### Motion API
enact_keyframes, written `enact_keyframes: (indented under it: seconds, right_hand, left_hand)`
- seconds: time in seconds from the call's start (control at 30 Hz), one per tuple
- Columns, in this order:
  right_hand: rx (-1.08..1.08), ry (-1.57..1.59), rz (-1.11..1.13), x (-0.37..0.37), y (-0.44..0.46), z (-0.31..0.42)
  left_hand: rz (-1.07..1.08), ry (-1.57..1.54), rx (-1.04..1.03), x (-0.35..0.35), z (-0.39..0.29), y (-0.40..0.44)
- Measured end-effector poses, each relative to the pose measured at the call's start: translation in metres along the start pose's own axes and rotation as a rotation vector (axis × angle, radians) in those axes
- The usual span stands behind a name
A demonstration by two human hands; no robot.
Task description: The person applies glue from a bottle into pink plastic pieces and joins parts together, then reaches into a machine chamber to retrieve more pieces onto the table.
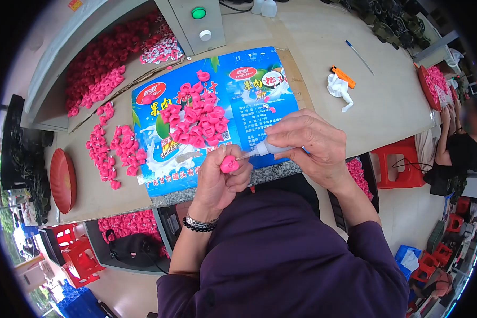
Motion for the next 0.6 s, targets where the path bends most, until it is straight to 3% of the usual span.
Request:
enact_keyframes:
  seconds: [0.43, 0.53, 0.6]
  right_hand:
    - [-0.008, -0.011, 0.041, -0.002, 0.000, 0.000]
    - [-0.013, -0.005, -0.009, 0.002, 0.002, 0.003]
    - [-0.017, 0.002, -0.065, 0.007, 0.003, 0.003]
  left_hand:
    - [0.037, 0.030, -0.016, 0.000, -0.002, -0.002]
    - [0.066, 0.072, -0.076, -0.002, -0.006, -0.001]
    - [0.001, 0.242, -0.267, -0.011, -0.015, -0.003]
Point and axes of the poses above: each hand's wrist, its own y-axis towards the middle knuckle, its own x-axis out of the back of the hand, z = x × y, the point moved 6 cm from there along y, towards the middle knuckle, and after that the axes turned 15 degrees about -y, right-handed, at the moved point
